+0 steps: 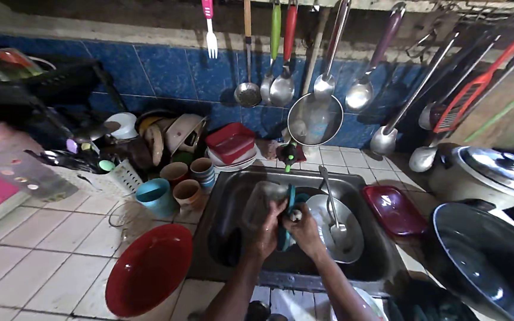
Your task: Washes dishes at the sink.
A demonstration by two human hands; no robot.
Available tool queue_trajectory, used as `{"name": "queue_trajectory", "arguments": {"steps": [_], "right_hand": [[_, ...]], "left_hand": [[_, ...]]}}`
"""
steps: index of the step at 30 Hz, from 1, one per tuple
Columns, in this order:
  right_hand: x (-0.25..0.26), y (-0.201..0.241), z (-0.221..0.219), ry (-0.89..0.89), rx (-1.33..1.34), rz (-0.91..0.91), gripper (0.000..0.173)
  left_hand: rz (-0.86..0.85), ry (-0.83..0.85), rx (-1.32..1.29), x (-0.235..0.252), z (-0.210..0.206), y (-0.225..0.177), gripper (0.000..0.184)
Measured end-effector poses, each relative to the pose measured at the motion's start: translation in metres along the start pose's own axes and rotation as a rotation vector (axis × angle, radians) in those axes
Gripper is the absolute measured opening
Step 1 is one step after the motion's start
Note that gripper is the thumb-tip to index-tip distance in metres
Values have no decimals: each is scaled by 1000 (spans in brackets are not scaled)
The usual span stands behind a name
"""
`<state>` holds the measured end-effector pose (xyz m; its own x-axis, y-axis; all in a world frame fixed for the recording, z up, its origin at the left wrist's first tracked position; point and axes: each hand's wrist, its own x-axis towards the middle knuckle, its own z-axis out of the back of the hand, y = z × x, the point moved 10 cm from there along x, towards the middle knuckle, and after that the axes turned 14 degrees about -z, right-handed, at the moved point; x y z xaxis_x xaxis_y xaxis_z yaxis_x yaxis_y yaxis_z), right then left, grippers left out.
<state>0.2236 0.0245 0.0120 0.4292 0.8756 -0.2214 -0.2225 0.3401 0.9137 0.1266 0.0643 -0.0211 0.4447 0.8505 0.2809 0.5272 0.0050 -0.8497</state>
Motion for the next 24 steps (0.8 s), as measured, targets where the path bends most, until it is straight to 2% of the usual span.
{"name": "queue_trajectory", "arguments": {"steps": [1, 2, 3, 4, 5, 7, 9, 11, 13, 15, 19, 24], "right_hand": [[5, -6, 11, -10, 150, -7, 45], [10, -17, 20, -10, 339, -16, 36], [13, -27, 25, 16, 500, -26, 30], [13, -34, 27, 56, 572, -29, 29], [9, -40, 28, 91, 550, -35, 32], [-8, -48, 38, 94, 271, -39, 42], [-35, -51, 60, 18, -82, -38, 46], [-68, -50, 82, 8, -377, -50, 38], [-97, -65, 80, 157, -716, -104, 30], [-119, -96, 68, 298, -991, -187, 30], [-128, -125, 59, 165, -1000, -68, 34], [-125, -136, 55, 195, -964, -30, 35]], "left_hand": [[-47, 36, 234, 2, 8, 0, 58], [-27, 13, 388, 2, 19, 4, 73], [54, -36, 419, -3, 29, 12, 88], [149, -84, 340, -10, 35, 21, 91], [225, -120, 203, -19, 33, 27, 80], [297, -164, -17, -33, 20, 29, 55], [319, -211, -37, -38, 15, 21, 49], [367, -268, -1, -41, 19, 18, 46], [408, -275, 8, -42, 21, 18, 42], [412, -240, -3, -41, 16, 22, 44], [362, -137, -42, -40, -2, 28, 52], [375, -119, -54, -46, -9, 30, 60]]}}
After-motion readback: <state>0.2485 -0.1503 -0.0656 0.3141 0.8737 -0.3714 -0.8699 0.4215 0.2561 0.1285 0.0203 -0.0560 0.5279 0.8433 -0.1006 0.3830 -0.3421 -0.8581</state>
